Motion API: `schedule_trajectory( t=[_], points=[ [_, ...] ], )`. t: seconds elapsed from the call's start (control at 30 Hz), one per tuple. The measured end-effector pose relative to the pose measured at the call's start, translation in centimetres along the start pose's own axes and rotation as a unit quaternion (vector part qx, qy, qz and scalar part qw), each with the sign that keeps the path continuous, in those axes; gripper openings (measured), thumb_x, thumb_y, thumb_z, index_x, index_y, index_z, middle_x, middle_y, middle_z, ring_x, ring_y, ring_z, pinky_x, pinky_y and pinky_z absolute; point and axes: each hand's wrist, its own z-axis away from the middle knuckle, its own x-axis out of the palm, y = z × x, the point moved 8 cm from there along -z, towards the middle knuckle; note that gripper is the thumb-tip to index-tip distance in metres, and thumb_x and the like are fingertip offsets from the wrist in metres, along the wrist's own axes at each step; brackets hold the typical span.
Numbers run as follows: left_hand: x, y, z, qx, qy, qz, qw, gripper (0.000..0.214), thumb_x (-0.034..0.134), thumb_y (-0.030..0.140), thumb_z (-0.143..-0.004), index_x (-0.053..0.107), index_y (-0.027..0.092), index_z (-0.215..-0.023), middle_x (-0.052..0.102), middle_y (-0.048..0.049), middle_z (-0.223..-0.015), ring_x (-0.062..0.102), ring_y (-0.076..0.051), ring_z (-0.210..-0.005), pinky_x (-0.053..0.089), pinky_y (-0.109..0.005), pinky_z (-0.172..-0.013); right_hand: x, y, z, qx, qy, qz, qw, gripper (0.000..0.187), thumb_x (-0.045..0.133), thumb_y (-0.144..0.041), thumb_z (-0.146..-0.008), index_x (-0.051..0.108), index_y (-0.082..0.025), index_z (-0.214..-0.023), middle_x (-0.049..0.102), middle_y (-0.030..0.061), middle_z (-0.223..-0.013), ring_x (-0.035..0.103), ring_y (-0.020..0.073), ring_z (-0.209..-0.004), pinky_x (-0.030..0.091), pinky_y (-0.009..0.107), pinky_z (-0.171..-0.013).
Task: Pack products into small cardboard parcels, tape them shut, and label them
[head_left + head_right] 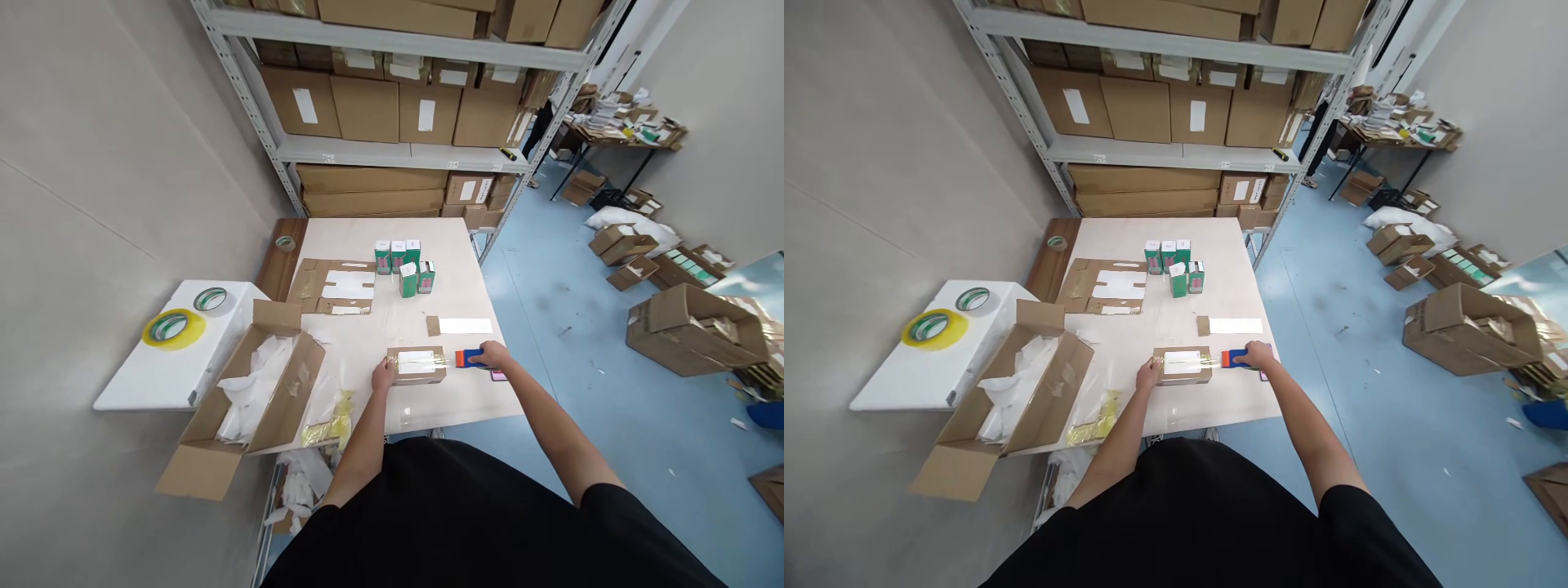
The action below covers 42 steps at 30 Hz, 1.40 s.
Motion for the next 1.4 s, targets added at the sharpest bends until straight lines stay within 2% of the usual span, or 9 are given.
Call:
schedule_trajectory(
  t=[0.13, 0.37, 0.6, 0.7, 0.87, 1.0, 1.17, 1.27, 1.4],
  points=[
    [0.0, -0.3, -0.3, 0.010, -0.005, 0.015, 1.000, 0.044, 0.049, 0.050, -0.100, 0.072, 0.027, -0.130, 0.075, -0.0111, -0.127, 0.069, -0.033, -0.118, 0.050, -0.036, -0.093, 0.2, 2.0, 0.4, 0.020, 0.014, -0.005, 1.000, 0.054, 0.073, -0.067, -0.080, 0.075, -0.019, -0.104, 0.076, 0.0140, -0.112, 0.070, 0.0292, -0.104, 0.044, 0.029, -0.068],
    [-1.0, -1.8, -1.5, 0.026, -0.023, 0.089, 0.995, 0.038, 0.057, 0.047, -0.099, 0.076, 0.024, -0.124, 0.078, -0.0077, -0.120, 0.071, -0.029, -0.115, 0.052, -0.032, -0.095, 0.3, -0.6, 1.0, 0.040, 0.013, -0.017, 0.999, 0.052, 0.073, -0.066, -0.081, 0.076, -0.019, -0.103, 0.076, 0.0131, -0.109, 0.071, 0.0277, -0.099, 0.045, 0.028, -0.068],
    [-3.8, -5.5, -2.4, -0.017, 0.005, 0.167, 0.986, 0.050, 0.059, 0.050, -0.099, 0.067, 0.019, -0.137, 0.079, -0.0090, -0.118, 0.076, -0.024, -0.104, 0.058, -0.031, -0.087, -0.2, -8.6, 2.5, -0.011, 0.027, -0.064, 0.998, 0.051, 0.070, -0.069, -0.084, 0.076, -0.020, -0.095, 0.078, 0.0110, -0.097, 0.073, 0.0252, -0.089, 0.040, 0.027, -0.062],
    [-6.1, -6.7, -2.8, -0.046, 0.051, 0.163, 0.984, 0.051, 0.064, 0.049, -0.095, 0.068, 0.017, -0.135, 0.076, -0.0148, -0.126, 0.072, -0.030, -0.117, 0.055, -0.039, -0.099, -0.7, -12.4, 3.0, -0.033, 0.035, -0.088, 0.995, 0.048, 0.069, -0.069, -0.085, 0.075, -0.021, -0.090, 0.078, 0.0084, -0.093, 0.072, 0.0236, -0.087, 0.038, 0.026, -0.060],
    [-8.8, -4.9, -3.2, -0.018, 0.095, 0.162, 0.982, 0.050, 0.061, 0.050, -0.096, 0.067, 0.020, -0.136, 0.067, -0.0143, -0.142, 0.060, -0.030, -0.136, 0.044, -0.038, -0.114, -1.2, -18.6, 3.6, -0.053, 0.036, -0.082, 0.995, 0.053, 0.067, -0.073, -0.084, 0.075, -0.021, -0.088, 0.078, 0.0088, -0.095, 0.071, 0.0236, -0.089, 0.039, 0.026, -0.061],
    [-8.6, -2.0, -2.3, 0.049, 0.046, 0.178, 0.982, 0.062, 0.059, 0.062, -0.095, 0.062, 0.023, -0.142, 0.065, -0.0096, -0.146, 0.060, -0.027, -0.135, 0.046, -0.032, -0.110, -1.1, -23.5, 4.0, -0.067, 0.041, -0.075, 0.994, 0.054, 0.065, -0.074, -0.086, 0.075, -0.021, -0.093, 0.078, 0.0102, -0.099, 0.072, 0.0251, -0.094, 0.043, 0.026, -0.065],
    [-8.8, -2.2, -1.1, 0.044, 0.018, 0.204, 0.978, 0.069, 0.059, 0.063, -0.095, 0.055, 0.019, -0.148, 0.064, -0.0151, -0.145, 0.063, -0.031, -0.131, 0.048, -0.037, -0.107, -1.7, -27.7, 3.9, -0.078, 0.028, -0.046, 0.996, 0.056, 0.068, -0.073, -0.084, 0.076, -0.020, -0.101, 0.078, 0.0138, -0.107, 0.073, 0.0286, -0.101, 0.049, 0.029, -0.072],
    [-7.3, -1.7, -0.3, 0.061, -0.003, 0.231, 0.971, 0.061, 0.055, 0.063, -0.097, 0.063, 0.019, -0.139, 0.072, -0.0141, -0.134, 0.067, -0.030, -0.124, 0.050, -0.038, -0.105, -2.7, -27.9, 3.5, -0.076, 0.022, -0.024, 0.997, 0.059, 0.075, -0.070, -0.080, 0.075, -0.018, -0.107, 0.077, 0.0162, -0.111, 0.073, 0.0301, -0.104, 0.052, 0.029, -0.075],
    [-3.1, 0.4, 0.5, 0.066, -0.001, 0.223, 0.973, 0.065, 0.055, 0.064, -0.096, 0.062, 0.016, -0.140, 0.072, -0.0156, -0.134, 0.067, -0.030, -0.125, 0.048, -0.038, -0.107, -3.6, -24.2, 3.1, -0.052, 0.020, 0.000, 0.998, 0.060, 0.079, -0.067, -0.076, 0.075, -0.016, -0.106, 0.077, 0.0173, -0.108, 0.073, 0.0304, -0.103, 0.052, 0.029, -0.076]
  ],
)
